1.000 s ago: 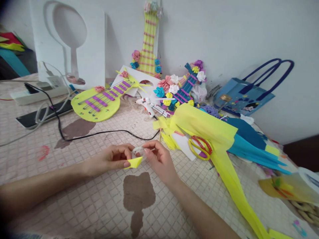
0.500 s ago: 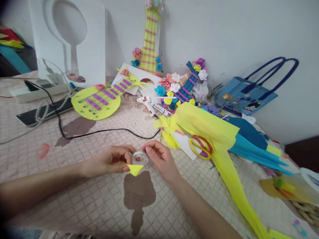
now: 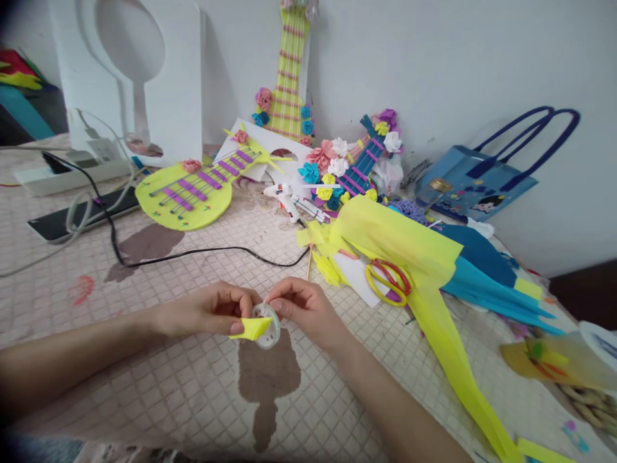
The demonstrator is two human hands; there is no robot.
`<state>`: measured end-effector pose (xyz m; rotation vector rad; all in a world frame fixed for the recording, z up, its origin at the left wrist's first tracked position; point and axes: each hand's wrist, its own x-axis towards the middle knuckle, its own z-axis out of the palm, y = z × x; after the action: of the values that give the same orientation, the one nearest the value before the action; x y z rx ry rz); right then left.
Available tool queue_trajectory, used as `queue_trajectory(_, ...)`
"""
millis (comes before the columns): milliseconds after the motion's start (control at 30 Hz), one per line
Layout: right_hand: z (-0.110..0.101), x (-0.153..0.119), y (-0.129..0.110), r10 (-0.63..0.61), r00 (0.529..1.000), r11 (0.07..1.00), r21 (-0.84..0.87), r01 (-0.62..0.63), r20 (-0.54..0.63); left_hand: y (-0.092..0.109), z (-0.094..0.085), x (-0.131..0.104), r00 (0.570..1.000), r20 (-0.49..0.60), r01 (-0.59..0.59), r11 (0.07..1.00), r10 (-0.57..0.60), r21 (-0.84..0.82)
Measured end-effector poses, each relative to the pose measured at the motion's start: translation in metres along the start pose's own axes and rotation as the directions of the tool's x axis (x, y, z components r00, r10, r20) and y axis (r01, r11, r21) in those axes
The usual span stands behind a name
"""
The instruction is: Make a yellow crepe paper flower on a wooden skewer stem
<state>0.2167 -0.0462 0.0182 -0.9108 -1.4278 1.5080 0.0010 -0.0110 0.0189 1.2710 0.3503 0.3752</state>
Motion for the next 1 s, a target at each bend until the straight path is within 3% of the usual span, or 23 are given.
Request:
queue_trajectory(467, 0.003, -0.003, -0.011, -0.102, 0.995, 0.965, -0.240, 0.103, 0.015, 0.001, 0.002, 0.001, 1.000, 0.009, 0.021, 1.000, -0.021, 0.006)
queue_trajectory(767, 0.010, -0.004, -0.005, -0.119, 0.966, 0.969, -0.240, 0.063, -0.228, 0.004, 0.000, 0.003, 0.997, -0.068, 0.045, 0.998, -0.048, -0.048)
queue_trajectory(1000, 0.014, -0.004, -0.001, -0.171, 0.923, 0.981, -0.146, 0.126, -0.346, -0.003, -0.002, 0.003, 0.984, -0.121, 0.102, 0.967, -0.133, -0.233)
